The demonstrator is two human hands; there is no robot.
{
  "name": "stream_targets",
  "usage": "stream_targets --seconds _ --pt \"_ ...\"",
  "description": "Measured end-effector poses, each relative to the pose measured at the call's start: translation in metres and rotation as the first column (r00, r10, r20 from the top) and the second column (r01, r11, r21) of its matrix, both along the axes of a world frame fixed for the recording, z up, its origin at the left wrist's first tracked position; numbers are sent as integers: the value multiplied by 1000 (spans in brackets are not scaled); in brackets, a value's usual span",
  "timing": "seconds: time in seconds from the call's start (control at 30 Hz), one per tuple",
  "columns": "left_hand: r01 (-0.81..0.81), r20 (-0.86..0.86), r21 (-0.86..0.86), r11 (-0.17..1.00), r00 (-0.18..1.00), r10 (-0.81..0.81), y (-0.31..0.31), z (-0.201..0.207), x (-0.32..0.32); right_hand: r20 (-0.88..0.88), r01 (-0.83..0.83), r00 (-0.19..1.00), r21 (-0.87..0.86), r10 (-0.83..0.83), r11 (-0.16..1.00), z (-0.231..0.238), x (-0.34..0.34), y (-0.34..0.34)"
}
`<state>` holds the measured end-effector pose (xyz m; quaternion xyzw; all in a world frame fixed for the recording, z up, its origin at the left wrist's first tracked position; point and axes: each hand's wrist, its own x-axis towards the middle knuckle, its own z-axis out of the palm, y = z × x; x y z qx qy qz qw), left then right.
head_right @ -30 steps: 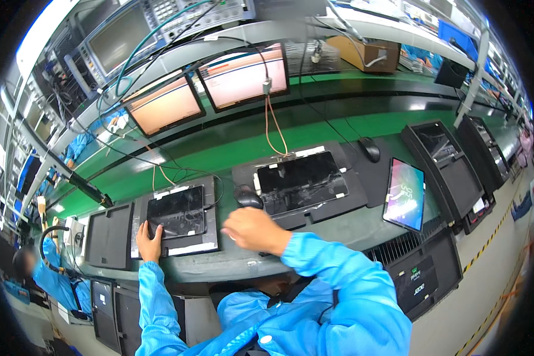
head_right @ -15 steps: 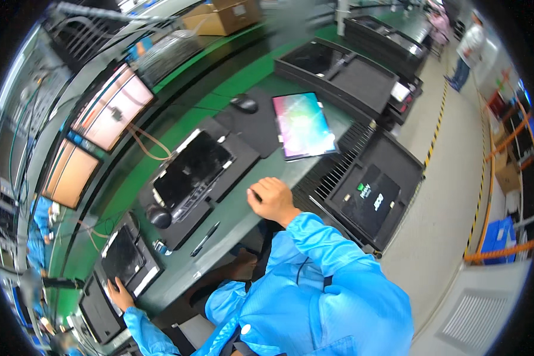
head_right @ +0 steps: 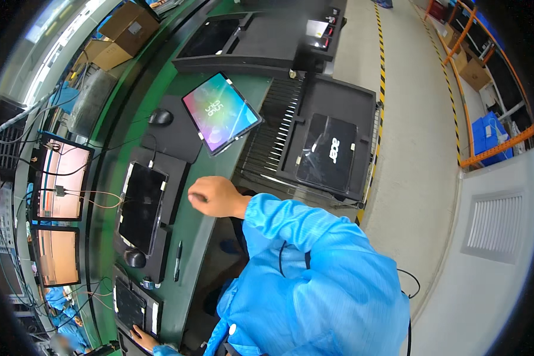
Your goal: Testing and assembling electronic tablets on a factory line.
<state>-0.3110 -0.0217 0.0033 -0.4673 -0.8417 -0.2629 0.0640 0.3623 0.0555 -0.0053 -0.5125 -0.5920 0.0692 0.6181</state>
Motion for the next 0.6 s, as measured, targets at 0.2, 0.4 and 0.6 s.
stream_targets --seconds 0.2,0.4,0.6 --pt "47 92 110 993 994 -58 -15 -22 -43 -231 606 760 -86 -608 790 -5 104 0" --pt "36 80 210 977 995 -54 -9 -14 -17 -777 -129 496 -508 -389 851 -37 171 -9" --pt "10 -207 310 951 977 57 4 32 69 -721 -24 631 -385 -284 923 -27 175 13"
